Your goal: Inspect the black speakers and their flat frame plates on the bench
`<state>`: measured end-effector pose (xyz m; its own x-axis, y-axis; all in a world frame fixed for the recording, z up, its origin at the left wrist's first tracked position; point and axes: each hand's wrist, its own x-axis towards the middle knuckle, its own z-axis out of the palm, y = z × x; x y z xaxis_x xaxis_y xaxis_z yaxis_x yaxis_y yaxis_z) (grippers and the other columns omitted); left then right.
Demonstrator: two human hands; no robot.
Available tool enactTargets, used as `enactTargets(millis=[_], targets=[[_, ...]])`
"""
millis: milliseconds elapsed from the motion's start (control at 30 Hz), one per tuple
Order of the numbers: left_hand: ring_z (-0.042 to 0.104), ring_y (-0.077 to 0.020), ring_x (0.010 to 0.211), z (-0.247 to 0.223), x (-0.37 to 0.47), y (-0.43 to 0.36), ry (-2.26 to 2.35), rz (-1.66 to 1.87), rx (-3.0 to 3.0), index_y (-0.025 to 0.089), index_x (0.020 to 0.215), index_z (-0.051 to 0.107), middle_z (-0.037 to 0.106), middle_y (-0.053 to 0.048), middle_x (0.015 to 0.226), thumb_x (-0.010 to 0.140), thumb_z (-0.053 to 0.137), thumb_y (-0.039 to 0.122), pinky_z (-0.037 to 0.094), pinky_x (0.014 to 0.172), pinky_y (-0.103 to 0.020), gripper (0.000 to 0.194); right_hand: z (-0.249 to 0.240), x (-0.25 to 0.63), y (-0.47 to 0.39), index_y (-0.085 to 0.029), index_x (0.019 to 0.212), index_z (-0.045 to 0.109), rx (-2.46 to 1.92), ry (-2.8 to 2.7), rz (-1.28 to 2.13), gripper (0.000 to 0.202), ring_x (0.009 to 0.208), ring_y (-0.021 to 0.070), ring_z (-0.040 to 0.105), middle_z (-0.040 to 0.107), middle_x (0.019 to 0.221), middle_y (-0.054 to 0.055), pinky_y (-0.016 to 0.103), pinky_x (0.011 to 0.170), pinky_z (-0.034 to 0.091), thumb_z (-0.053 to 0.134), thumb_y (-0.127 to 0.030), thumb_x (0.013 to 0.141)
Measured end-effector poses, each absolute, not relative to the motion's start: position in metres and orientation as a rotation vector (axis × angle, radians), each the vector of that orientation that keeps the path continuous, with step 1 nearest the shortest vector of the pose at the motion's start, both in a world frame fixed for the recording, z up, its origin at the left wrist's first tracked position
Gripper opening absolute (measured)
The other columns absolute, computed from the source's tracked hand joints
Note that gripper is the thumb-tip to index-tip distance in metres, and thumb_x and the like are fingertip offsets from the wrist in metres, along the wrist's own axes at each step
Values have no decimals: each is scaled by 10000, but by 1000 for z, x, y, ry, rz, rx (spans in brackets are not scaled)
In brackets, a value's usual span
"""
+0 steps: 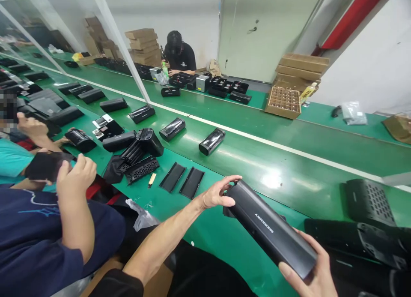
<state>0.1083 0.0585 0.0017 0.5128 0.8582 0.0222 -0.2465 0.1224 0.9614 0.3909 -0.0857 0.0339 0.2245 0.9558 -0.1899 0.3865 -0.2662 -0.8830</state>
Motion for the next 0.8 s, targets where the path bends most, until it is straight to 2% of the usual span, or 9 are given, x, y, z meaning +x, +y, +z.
enactTargets(millis=[100,167,267,467,567,633,700,733,800], targets=[[548,-375,1276,3,112,53,652,902,1207,210,1511,489,517,-159,1471,727,826,539,459,1066,-459,914,37,396,-85,-276,1442,412,-1795,-1284,996,882,1202,421,592,514,1436,147,498,937,523,718,-742,759],[574,-347,1207,6,110,51,651,850,1225,226,1519,440,535,-151,1411,710,860,510,499,986,-420,955,39,398,-85,-278,1440,424,-1792,-1291,996,875,1168,395,614,546,1399,133,468,925,538,717,-739,757],[588,-317,1150,11,110,47,654,831,1277,237,1494,426,559,-128,1343,692,895,439,501,952,-395,951,39,395,-86,-278,1422,448,-1746,-1280,1007,846,1152,374,628,581,1370,123,436,918,551,737,-706,752],[592,-305,1080,-4,118,38,785,976,1217,207,1417,498,599,-113,1266,693,859,487,469,940,-398,856,39,398,-82,-257,1447,442,-1721,-1223,1117,882,1072,358,655,617,1302,135,442,876,561,749,-698,747],[605,-311,1084,-16,126,32,788,1074,1042,210,1376,547,638,-100,1237,667,859,466,470,966,-415,816,37,406,-81,-274,1585,351,-1688,-1141,1160,1043,1230,408,622,562,1461,166,485,964,543,750,-740,741],[623,-321,1105,-24,139,24,764,1158,814,210,1361,576,674,-95,1219,671,844,467,471,1001,-438,784,28,406,-83,-347,1673,142,-1525,-1048,1153,1168,1368,435,549,436,1619,165,541,1021,522,688,-818,754],[636,-343,1147,-34,157,12,716,1171,544,185,1328,621,709,-112,1204,714,798,523,463,1045,-470,722,12,396,-84,-369,1683,-29,-1423,-1036,1110,1286,1460,457,458,339,1689,169,610,1063,487,674,-864,725],[637,-359,1174,-40,167,5,676,1132,430,167,1303,647,722,-129,1200,742,762,570,458,1062,-486,701,4,388,-84,-351,1686,-31,-1451,-1083,1082,1335,1487,472,417,339,1688,176,643,1090,456,713,-851,696],[628,-389,1220,-51,183,-8,577,996,302,144,1269,683,728,-166,1229,770,705,654,462,1069,-505,714,-7,372,-80,-300,1685,113,-1614,-1229,1006,1333,1490,497,393,438,1625,180,674,1139,393,825,-738,647]])
